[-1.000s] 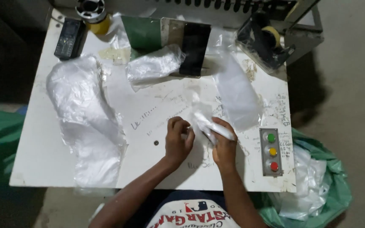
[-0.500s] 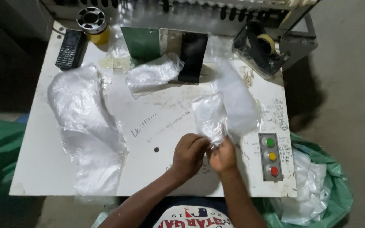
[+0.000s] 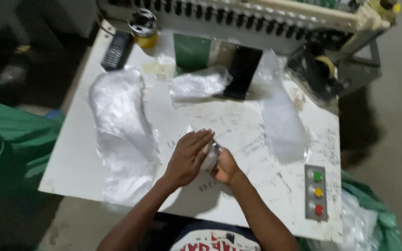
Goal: Handling and organizing small plastic bags on a workbench in a factory setting.
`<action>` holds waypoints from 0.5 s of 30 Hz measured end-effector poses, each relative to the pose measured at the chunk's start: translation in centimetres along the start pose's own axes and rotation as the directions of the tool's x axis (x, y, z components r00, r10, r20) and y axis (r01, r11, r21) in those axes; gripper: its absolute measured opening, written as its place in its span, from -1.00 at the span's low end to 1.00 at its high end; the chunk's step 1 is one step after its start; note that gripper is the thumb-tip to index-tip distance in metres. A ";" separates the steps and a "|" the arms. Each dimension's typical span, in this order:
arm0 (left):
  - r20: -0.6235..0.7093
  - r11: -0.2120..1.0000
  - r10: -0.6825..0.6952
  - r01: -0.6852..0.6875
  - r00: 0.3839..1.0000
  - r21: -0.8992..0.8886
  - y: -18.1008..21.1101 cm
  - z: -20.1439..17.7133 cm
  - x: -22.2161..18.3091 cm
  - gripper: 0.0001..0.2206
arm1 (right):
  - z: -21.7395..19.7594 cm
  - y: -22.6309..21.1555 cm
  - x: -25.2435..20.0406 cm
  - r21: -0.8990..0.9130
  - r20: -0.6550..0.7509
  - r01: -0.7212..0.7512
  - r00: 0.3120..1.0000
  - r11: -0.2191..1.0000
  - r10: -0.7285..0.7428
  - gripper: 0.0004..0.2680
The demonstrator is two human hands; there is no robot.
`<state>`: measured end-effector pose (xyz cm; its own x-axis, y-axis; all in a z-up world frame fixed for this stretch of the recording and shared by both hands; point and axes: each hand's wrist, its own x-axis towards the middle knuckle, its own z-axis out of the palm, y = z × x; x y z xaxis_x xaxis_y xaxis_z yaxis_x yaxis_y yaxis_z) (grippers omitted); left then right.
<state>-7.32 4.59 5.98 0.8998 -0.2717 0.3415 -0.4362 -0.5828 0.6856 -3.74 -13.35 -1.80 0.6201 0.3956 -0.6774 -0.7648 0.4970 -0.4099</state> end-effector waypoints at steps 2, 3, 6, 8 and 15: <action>0.179 0.914 -0.197 0.246 0.964 -0.323 -3.1 0.5 0.5 -0.44 | 0.2 -0.7 0.9 -0.144 0.008 -0.017 1.000 0.989 0.018 -0.84; 0.162 0.917 -0.195 0.238 0.967 -0.319 -4.6 2.3 0.1 -0.44 | 0.2 -1.4 1.2 -0.157 0.020 -0.012 1.000 0.987 0.015 -0.84; 0.154 0.987 -0.066 0.042 0.986 0.155 -6.2 5.5 -0.3 -0.49 | 0.8 -4.5 -0.6 -0.278 0.017 -0.018 1.000 0.961 0.023 -0.83; 0.073 0.894 -0.157 0.110 0.985 0.434 -2.4 5.6 -0.3 -0.41 | 1.8 -8.4 -5.6 -0.661 -0.184 0.137 0.924 0.738 -0.336 -0.77; -0.082 0.970 -0.061 0.079 0.995 0.231 -6.6 5.7 -0.1 -0.57 | 6.0 -1.3 0.5 -0.533 0.369 0.762 0.601 0.368 -0.709 -0.50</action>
<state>-4.43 4.05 -2.21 0.9206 -0.1719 0.3505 -0.3493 -0.7637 0.5430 -1.44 -9.14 2.07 0.9792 0.1710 0.1089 0.0977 0.0728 -0.9926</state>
